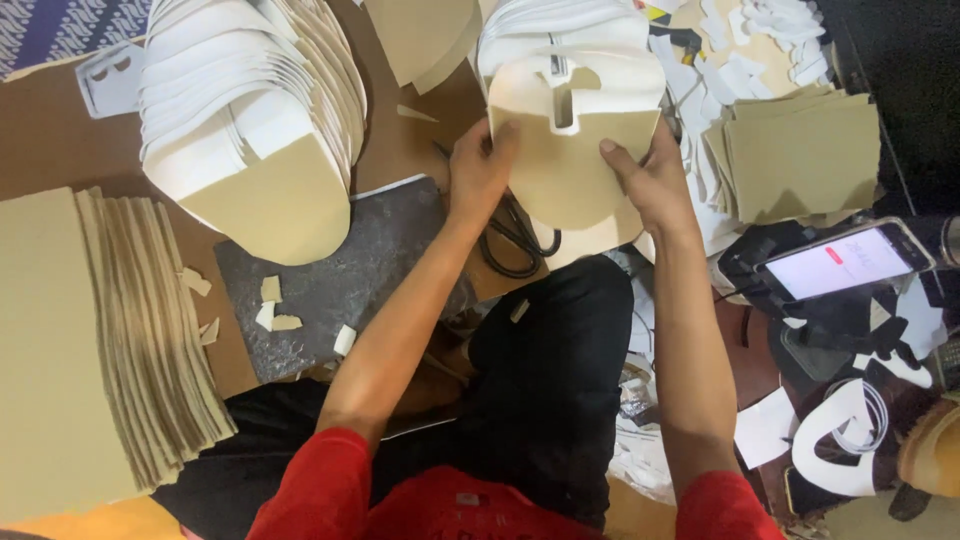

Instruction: The person uses large scissors to cut a white paper template from a piece of beige cardboard. They repeatedly trim the edges of the cardboard to match the template's shape and then place the finished piece onto a stack of similar cutouts.

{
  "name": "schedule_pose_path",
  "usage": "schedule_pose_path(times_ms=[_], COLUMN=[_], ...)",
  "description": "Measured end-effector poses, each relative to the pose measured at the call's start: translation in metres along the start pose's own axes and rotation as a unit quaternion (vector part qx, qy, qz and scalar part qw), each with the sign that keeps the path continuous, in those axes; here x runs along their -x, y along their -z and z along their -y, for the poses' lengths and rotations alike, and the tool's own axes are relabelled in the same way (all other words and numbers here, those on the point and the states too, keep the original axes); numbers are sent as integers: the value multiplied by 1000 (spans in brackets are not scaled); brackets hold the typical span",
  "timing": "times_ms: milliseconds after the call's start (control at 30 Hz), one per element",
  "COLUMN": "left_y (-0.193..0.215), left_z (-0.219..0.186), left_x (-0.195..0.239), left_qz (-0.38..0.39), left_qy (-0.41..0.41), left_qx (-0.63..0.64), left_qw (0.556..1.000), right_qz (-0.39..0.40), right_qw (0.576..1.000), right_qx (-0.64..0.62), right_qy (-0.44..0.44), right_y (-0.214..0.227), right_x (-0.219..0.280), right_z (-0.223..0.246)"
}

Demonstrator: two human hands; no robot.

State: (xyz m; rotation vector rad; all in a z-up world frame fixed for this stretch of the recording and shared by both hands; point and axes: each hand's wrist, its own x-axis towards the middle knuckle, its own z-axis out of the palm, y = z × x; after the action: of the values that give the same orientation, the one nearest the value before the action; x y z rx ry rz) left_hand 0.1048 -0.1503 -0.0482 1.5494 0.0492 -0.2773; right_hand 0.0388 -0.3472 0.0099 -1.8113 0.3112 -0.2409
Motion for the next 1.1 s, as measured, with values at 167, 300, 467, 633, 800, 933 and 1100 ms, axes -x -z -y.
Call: schedule_pose_path(times_ms=[167,300,467,633,800,933,1100], left_y=[-1,-10,-11,-17,-20,-35,-54], left_z=[21,61,3,17,14,-13,21], left_x=[-24,-36,-46,-86,-89,-61,-55], left_qz=[5,3,-22,-95,-110,-171,31], left_qy=[-42,3,-14,-57,8,-236,-285], left_qx=[-114,-63,-86,-187,-323,-413,-574], left_qw=[993,998,996,976,940,863,767], right_qz=[-29,-74,-96,-155,-168,-210,-51], right_qw=[999,994,975,948,941,908,843], right_qx=[21,83,198,277,294,331,387], right_qy=[17,-7,27,17,17,151,369], right_y=[12,12,9,-6,-9,-21,-34], right_x=[-27,-37,-74,-100,-103,-83,-69], right_z=[-36,-53,-62,-59,-45,-22,-36])
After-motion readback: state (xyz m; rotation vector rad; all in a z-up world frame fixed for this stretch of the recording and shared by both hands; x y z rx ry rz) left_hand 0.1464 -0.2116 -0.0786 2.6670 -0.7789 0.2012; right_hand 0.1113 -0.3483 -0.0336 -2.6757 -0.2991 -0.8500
